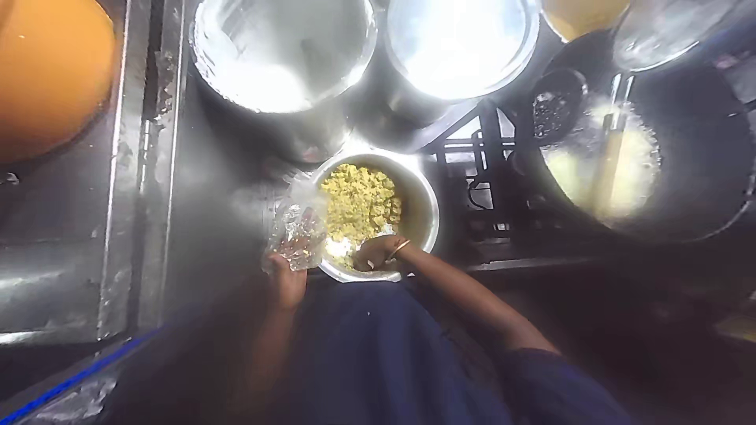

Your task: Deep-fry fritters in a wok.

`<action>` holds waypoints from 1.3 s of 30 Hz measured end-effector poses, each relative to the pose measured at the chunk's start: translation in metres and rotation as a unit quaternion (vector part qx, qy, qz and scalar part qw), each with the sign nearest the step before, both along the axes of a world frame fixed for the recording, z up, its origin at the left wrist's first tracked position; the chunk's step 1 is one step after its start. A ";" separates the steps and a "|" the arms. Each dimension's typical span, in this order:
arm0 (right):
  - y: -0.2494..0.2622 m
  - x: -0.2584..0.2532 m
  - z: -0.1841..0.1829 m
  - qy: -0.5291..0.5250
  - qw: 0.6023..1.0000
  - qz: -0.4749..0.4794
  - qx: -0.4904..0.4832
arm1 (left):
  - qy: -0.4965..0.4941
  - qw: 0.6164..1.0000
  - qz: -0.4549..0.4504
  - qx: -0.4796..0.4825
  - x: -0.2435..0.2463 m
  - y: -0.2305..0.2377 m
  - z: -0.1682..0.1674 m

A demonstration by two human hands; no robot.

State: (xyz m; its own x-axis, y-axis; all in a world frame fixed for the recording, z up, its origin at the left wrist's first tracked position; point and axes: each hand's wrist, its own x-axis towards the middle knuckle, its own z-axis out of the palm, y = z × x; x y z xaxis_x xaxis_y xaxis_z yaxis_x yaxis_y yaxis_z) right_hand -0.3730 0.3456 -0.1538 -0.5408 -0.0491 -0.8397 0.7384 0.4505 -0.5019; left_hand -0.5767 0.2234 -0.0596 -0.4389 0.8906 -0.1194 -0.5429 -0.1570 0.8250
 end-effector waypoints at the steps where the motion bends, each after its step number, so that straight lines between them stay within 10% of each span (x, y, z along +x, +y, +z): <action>1: 0.008 0.004 0.004 0.036 0.999 -0.025 -0.022 | 0.001 1.000 -0.005 -0.001 0.000 0.000 0.001; 4: 0.013 0.020 0.025 0.138 0.946 -0.276 -0.097 | 0.010 1.000 -0.007 -0.009 0.001 -0.002 0.001; 7: 0.005 0.024 0.055 0.190 0.799 -0.554 -0.135 | 0.010 1.000 -0.013 -0.011 0.004 0.000 -0.001; 11: 0.001 0.032 0.059 0.272 0.662 -0.692 -0.095 | -0.005 0.999 -0.045 -0.012 0.009 0.005 0.001; 20: -0.011 0.005 0.091 0.404 0.569 -0.693 0.180 | 0.027 0.996 -0.049 -0.072 0.049 0.018 0.024; 26: -0.055 -0.025 0.128 0.559 0.633 -0.526 0.100 | 0.165 0.976 -0.126 -0.062 0.069 0.014 0.042; 32: -0.066 -0.024 0.121 0.596 0.630 -0.476 0.145 | 0.035 0.961 -0.247 -0.122 0.058 0.005 0.052; 39: -0.048 0.020 0.140 0.558 0.455 -0.677 -0.149 | 0.076 0.990 -0.101 0.057 0.055 0.007 0.024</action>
State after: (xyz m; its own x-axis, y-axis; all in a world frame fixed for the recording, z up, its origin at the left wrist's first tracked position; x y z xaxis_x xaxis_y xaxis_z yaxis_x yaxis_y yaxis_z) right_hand -0.3531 0.2980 -0.0134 -0.3261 0.9428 -0.0697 -0.5531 -0.2501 -0.7947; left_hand -0.5217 0.2305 -0.0353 -0.2548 0.9661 0.0415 -0.4439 -0.1550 0.8826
